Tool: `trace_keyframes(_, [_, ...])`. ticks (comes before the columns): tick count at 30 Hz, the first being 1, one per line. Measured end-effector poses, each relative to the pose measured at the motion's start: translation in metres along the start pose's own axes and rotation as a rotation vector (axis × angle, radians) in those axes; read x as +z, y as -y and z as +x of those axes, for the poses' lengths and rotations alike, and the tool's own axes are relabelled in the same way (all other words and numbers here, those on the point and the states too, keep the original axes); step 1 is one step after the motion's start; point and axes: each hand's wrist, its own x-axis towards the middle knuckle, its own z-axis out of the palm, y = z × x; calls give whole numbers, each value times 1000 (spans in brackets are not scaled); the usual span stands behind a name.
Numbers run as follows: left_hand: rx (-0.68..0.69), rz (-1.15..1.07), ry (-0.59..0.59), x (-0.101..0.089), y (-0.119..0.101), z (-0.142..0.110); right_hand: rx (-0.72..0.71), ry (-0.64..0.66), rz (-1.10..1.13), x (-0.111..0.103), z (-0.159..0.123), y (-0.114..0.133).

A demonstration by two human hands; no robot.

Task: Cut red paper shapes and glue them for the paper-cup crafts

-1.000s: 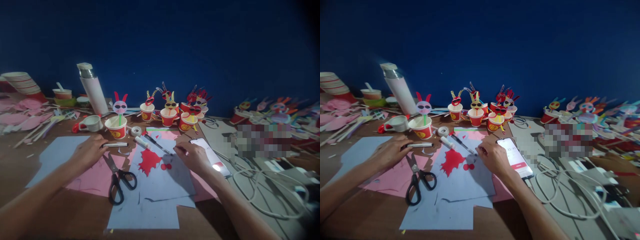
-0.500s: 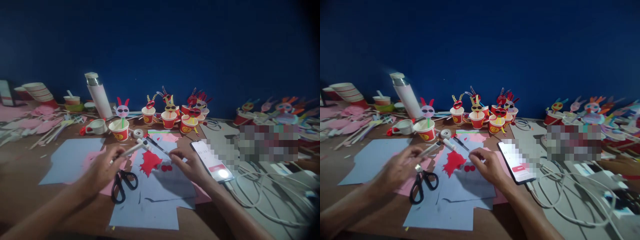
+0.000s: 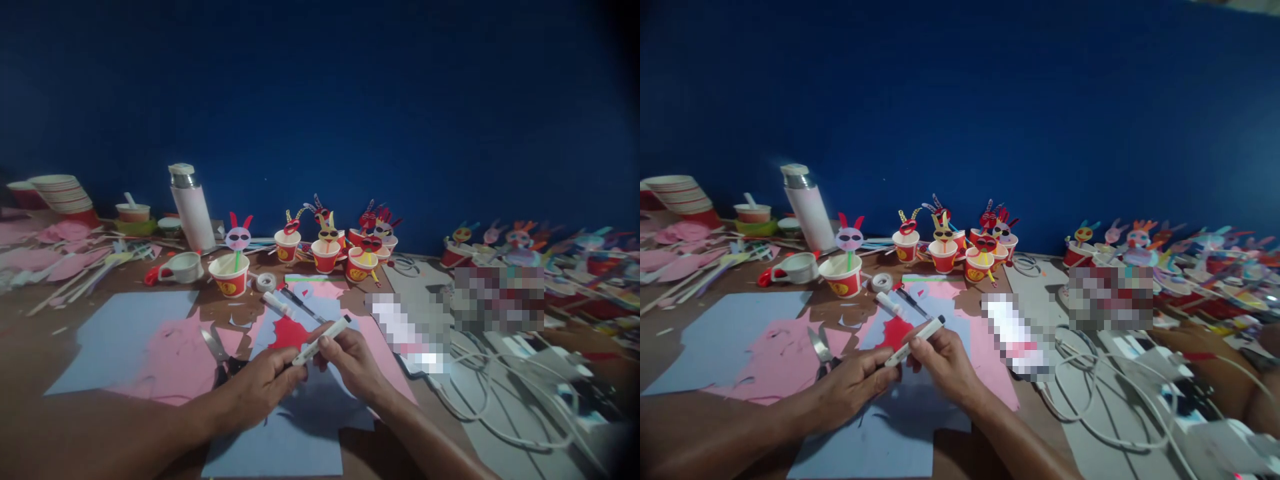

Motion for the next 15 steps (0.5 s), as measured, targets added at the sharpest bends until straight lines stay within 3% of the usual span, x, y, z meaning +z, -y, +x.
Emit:
trace_keyframes(3, [14,73,-8,-5,-9,4,-8,-53,9,0,1,4])
trace_keyframes(6, [0,15,-29,3,-10,8,-6,-111,-4,-4,0,11])
trace_keyframes(10, [-33,-231,47,28,-2,-1,-31,-259,-35,-33,0,29])
trace_keyframes(13, [-13,-220,131,42,4,-18,-80,-374,-30,-59,5,37])
trace_keyframes(15, [-68,-227,26,42,8,-24,-78,-379,-10,-61,6,35])
